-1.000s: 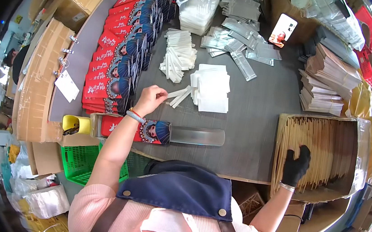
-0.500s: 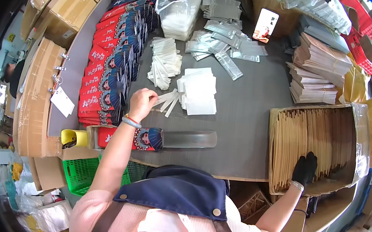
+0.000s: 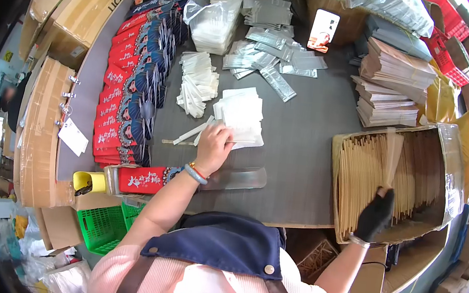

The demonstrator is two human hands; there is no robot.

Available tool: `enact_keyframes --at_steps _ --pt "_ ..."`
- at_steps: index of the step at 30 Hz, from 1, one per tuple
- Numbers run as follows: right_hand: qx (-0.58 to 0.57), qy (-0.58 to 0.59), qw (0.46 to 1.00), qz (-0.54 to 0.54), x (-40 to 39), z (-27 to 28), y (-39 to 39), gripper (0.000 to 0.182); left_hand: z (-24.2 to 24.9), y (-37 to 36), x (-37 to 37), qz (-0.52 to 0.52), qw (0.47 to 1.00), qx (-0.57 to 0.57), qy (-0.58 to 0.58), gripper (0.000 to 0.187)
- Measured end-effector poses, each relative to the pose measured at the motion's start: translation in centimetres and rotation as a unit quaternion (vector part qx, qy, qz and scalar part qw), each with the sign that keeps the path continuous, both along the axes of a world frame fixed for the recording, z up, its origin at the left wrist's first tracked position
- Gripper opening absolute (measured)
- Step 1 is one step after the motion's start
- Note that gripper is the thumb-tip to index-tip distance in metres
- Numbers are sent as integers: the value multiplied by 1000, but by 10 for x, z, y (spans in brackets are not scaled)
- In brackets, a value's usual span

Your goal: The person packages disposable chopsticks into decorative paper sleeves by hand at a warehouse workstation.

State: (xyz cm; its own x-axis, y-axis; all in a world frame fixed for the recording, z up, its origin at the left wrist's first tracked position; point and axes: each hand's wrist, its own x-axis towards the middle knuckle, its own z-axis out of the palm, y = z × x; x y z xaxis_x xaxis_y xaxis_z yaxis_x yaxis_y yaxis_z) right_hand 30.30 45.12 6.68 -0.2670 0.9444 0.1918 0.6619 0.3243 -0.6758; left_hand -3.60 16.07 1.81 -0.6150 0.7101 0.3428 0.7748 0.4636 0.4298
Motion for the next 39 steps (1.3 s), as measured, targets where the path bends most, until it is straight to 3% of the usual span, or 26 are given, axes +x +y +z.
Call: enact_keyframes --at_steps 1,2,3,5,8,11,15,16,19,20,24,27,28,31,32,34,35,38,39 --pt "21 136 989 52 -18 -8 -13 20 -1 -3 0 -12 1000 -4 -3 22" --pt "103 77 986 109 -34 -1 -29 14 -1 -8 0 -24 1000 -8 -8 22" --pt "200 75 962 169 -38 -20 -29 16 10 -13 1 -14 993 3 -117 21" --pt "118 6 965 233 -77 23 -63 9 39 -30 4 3 942 16 -335 20" --pt "56 3 941 335 -109 20 -90 19 36 -61 10 -56 929 -72 -358 20" --pt "-22 -31 900 434 -138 20 -117 24 15 -82 32 -94 982 -104 -127 24" --pt "-23 -140 849 508 -152 2 -132 27 30 -107 40 4 988 9 -154 47" --pt "-9 -174 834 523 -151 -6 -132 27 31 -117 40 0 989 -12 -149 63" --pt "46 -256 796 547 -155 -17 -135 26 19 -139 44 -9 992 -98 -83 68" --pt "66 -281 783 551 -157 -20 -137 26 15 -141 44 -8 988 -108 -112 72" --pt "19 -84 778 623 -180 -48 -165 25 17 -117 53 -47 988 -102 -109 77" --pt "87 -61 814 572 -178 -50 -150 22 21 -107 55 -26 992 -99 -72 77" --pt "83 -125 830 537 -172 -46 -141 17 17 -110 52 -31 990 -100 -91 79" --pt "-83 -84 863 492 -174 -83 -159 21 11 -107 50 -42 987 -115 -104 82" --pt "-234 -30 837 494 -182 -116 -185 24 12 -103 50 -46 988 -117 -88 83" --pt "-288 89 783 544 -202 -104 -224 34 10 -99 50 -54 985 -129 -101 77" --pt "-202 143 762 599 -209 -59 -229 40 10 -97 47 -53 984 -137 -104 74" --pt "79 -65 811 576 -204 -28 -190 58 30 -98 43 -99 979 -148 -99 68" --pt "77 -112 792 595 -204 -27 -188 59 33 -96 42 -116 973 -175 -92 67"
